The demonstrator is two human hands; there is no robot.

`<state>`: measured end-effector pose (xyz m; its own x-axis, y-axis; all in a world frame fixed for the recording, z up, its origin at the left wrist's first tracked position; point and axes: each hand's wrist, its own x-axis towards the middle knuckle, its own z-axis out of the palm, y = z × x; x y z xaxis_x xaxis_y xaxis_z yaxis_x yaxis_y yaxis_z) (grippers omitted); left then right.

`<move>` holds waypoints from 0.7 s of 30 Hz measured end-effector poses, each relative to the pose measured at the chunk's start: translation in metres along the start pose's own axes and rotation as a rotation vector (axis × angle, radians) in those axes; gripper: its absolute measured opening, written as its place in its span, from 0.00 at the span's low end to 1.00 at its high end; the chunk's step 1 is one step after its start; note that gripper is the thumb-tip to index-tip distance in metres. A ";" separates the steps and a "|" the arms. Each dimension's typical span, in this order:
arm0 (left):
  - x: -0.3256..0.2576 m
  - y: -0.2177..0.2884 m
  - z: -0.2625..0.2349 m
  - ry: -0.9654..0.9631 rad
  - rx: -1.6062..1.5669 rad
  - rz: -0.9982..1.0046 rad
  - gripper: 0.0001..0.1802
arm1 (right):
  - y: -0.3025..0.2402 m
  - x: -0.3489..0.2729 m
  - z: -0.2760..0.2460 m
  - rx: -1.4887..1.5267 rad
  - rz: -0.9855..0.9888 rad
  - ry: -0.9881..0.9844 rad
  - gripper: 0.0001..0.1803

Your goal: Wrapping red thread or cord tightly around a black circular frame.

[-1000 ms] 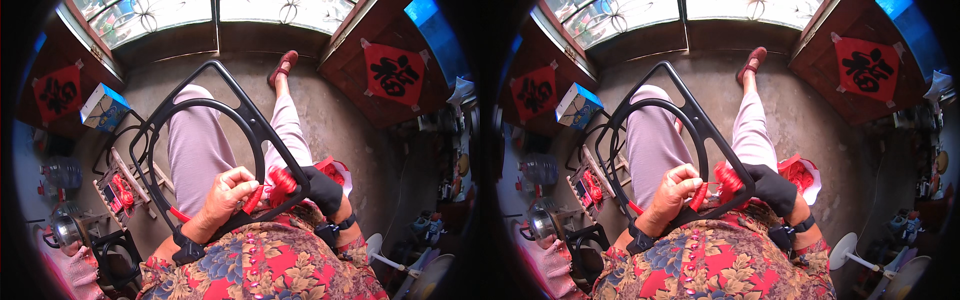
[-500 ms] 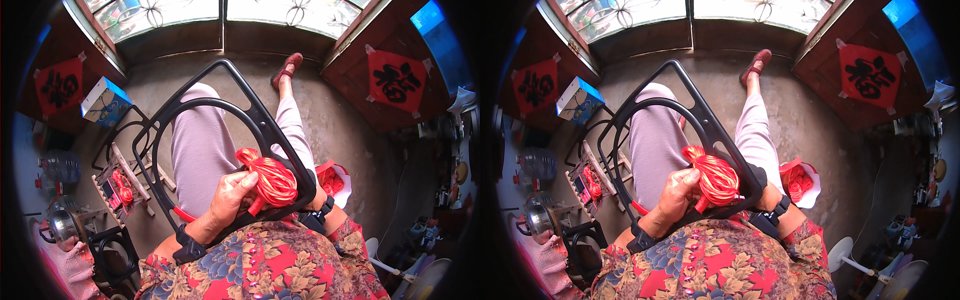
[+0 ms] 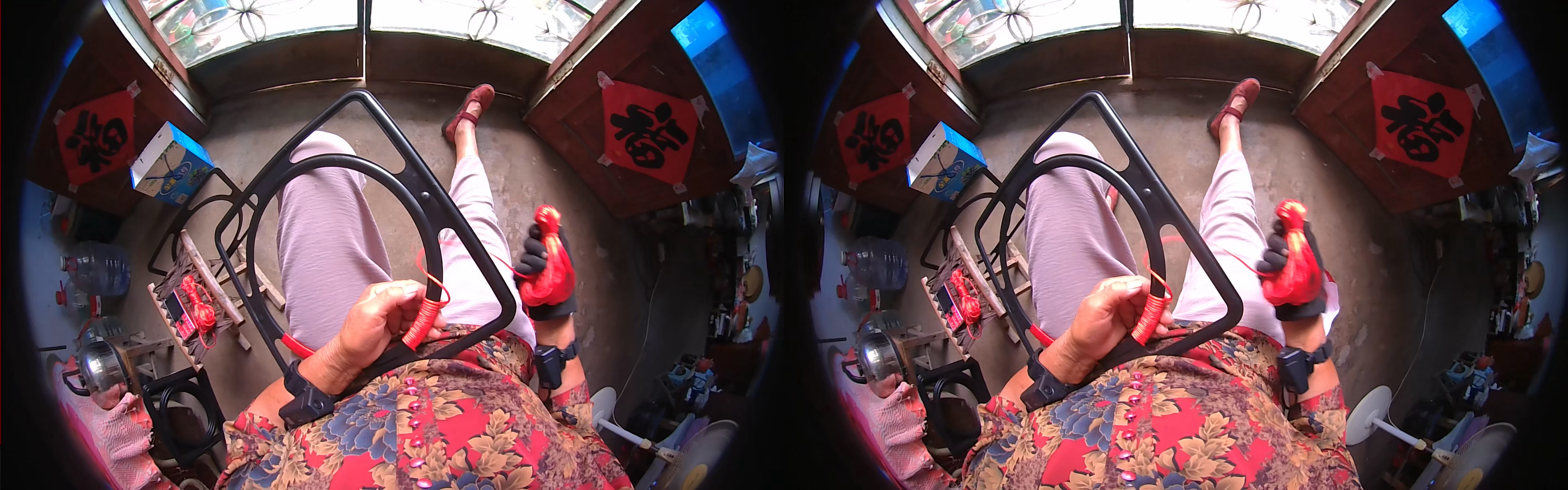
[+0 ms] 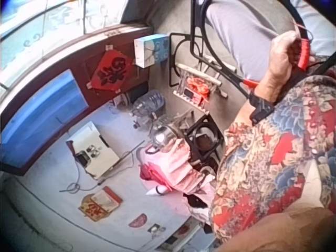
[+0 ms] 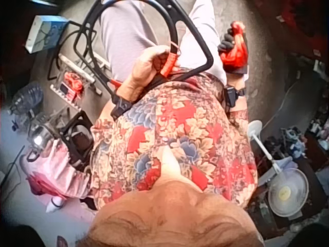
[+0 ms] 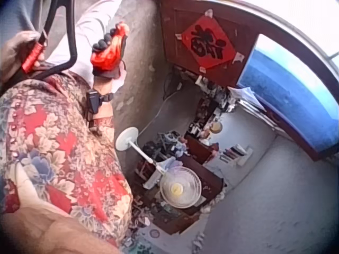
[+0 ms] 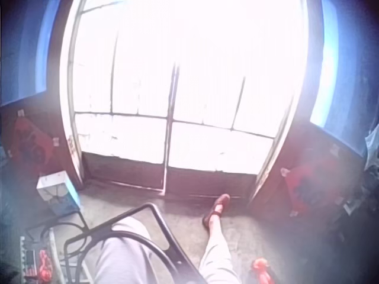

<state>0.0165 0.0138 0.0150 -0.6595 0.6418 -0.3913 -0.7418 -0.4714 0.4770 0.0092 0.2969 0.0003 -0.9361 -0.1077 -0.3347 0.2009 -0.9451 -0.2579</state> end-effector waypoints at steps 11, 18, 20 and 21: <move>0.004 -0.004 0.006 0.097 0.120 0.043 0.12 | -0.047 -0.062 -0.062 -0.902 -0.496 0.224 0.19; 0.001 0.001 0.006 0.065 0.154 0.089 0.09 | -0.027 -0.033 -0.021 -0.593 0.087 0.214 0.17; -0.001 0.001 0.008 0.088 0.165 0.087 0.09 | 0.006 -0.030 0.016 -0.877 0.085 0.115 0.20; -0.001 0.002 0.010 0.103 0.173 0.085 0.09 | 0.014 -0.027 0.025 -1.064 0.232 0.051 0.21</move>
<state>0.0166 0.0180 0.0238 -0.7344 0.5344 -0.4183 -0.6569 -0.4049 0.6360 0.0300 0.2794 0.0282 -0.8351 -0.2132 -0.5072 0.5408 -0.1491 -0.8278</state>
